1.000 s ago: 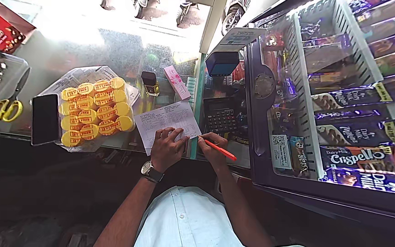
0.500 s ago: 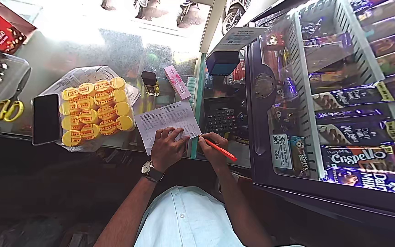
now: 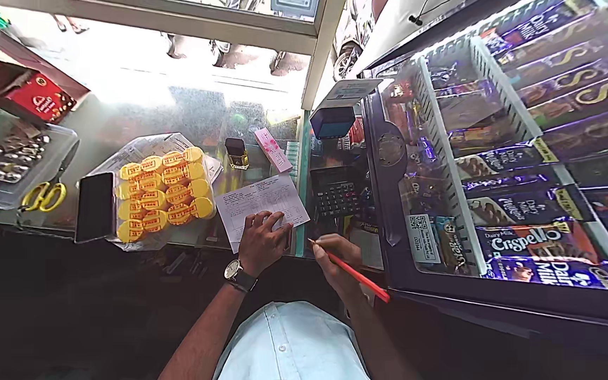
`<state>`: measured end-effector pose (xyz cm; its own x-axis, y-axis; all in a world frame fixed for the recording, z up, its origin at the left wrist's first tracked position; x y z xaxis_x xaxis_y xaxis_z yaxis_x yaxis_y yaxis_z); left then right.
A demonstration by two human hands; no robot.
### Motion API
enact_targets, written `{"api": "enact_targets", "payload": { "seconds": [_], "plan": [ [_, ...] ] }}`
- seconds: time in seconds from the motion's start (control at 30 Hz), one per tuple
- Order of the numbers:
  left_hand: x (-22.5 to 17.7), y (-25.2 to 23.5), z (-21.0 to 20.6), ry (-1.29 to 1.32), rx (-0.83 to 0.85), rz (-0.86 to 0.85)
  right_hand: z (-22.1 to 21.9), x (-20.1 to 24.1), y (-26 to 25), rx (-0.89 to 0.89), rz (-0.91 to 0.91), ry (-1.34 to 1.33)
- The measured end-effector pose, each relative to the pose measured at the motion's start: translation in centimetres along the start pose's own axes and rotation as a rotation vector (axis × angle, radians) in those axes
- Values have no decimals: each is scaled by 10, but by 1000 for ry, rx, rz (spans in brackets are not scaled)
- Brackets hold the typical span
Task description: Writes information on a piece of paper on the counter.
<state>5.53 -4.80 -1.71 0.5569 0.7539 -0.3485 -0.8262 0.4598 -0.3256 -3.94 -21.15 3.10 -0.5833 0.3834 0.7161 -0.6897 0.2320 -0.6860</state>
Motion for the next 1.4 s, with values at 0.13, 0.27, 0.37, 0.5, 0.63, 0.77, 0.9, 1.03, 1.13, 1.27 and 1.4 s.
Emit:
{"api": "enact_targets", "payload": {
  "seconds": [0.13,0.27,0.37,0.5,0.63,0.77,0.9,1.03,1.13,1.27,1.4],
  "plan": [
    [-8,1,-3,-60,20,-45,-1,-54,-8,48,-213,152],
    [-14,-2,-3,-137,92,-60,-7,-70,-7,118,-202,301],
    [-12,-2,-6,-134,115,-57,-10,-68,-5,126,-168,335],
    [-11,-1,-6,-115,115,-43,-12,-67,-7,129,-137,338],
    [-10,-1,-6,-104,106,-47,-13,-67,-8,134,-142,352],
    [-9,0,-7,-94,90,-55,-14,-65,-9,141,-133,358],
    [-9,0,-7,-96,88,-57,-13,-66,-8,125,-136,326],
    [-8,-2,-7,-102,71,-57,2,-54,-20,-40,-88,244],
    [-7,0,-8,-111,79,-61,13,-60,-52,16,-45,729],
    [-9,1,-3,-55,101,-70,11,-117,-82,330,-362,991],
    [-18,16,1,18,142,-101,2,-111,-91,313,-433,960]
  ]
}}
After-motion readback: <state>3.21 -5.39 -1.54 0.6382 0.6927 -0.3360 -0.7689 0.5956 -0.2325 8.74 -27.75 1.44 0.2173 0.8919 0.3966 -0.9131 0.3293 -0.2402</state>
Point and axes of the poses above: each hand's wrist, its own y-axis away from the middle knuckle, its own z-axis out of the back of the hand, x = y × z, the point moved 8 cm from there along -y, towards the middle knuckle, and after that the axes turned 13 degrees about z, right-handed, at the moved point
